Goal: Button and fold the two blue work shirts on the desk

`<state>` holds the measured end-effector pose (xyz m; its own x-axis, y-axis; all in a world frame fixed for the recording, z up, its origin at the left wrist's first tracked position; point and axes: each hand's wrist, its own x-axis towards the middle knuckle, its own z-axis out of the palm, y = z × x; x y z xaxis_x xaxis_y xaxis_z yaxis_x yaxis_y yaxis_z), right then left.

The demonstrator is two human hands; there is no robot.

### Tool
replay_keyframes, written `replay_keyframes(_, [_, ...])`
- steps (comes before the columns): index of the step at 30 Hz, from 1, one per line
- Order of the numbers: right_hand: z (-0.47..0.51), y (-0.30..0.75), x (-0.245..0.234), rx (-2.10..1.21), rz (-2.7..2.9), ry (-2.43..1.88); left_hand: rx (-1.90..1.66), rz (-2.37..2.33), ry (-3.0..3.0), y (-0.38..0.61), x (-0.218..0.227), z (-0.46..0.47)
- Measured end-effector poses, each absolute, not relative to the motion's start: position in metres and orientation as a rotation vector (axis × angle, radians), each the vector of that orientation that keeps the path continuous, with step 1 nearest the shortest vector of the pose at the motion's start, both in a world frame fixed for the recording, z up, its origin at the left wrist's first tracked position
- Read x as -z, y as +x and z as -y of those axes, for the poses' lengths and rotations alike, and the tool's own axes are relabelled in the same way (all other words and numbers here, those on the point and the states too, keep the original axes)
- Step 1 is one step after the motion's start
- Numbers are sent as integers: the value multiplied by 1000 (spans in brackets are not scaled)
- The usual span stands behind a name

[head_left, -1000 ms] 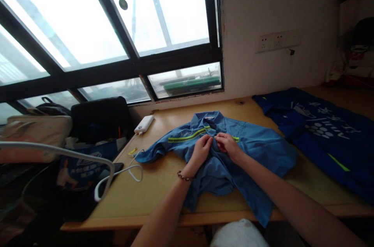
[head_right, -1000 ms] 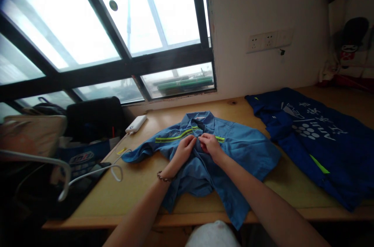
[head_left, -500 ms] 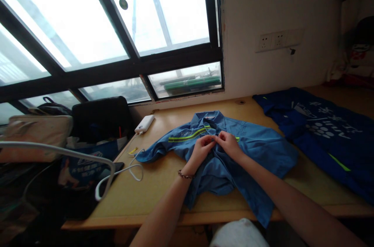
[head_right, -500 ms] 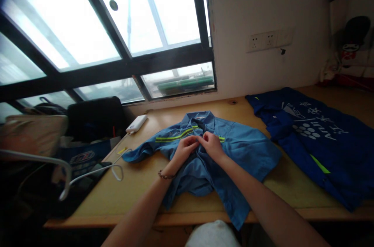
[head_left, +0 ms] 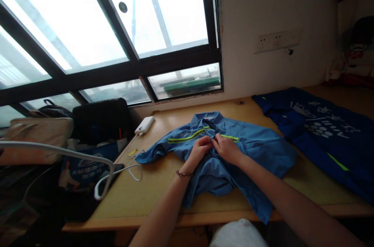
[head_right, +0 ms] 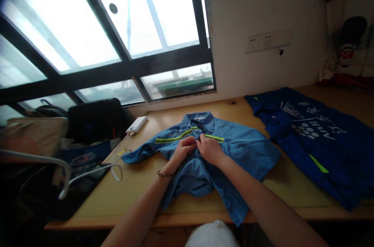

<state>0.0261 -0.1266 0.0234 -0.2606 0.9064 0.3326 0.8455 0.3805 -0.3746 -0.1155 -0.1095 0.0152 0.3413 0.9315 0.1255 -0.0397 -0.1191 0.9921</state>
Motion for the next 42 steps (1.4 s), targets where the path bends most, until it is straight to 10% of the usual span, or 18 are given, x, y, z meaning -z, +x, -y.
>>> replay_keyframes(30, [152, 15, -34, -237, 2230, -1576, -1304, -1203, 1433, -118, 6, 94])
replay_keyframes(42, [109, 31, -23, -1148, 1286, -1213, -1393, -1394, 1845, -108, 5, 38])
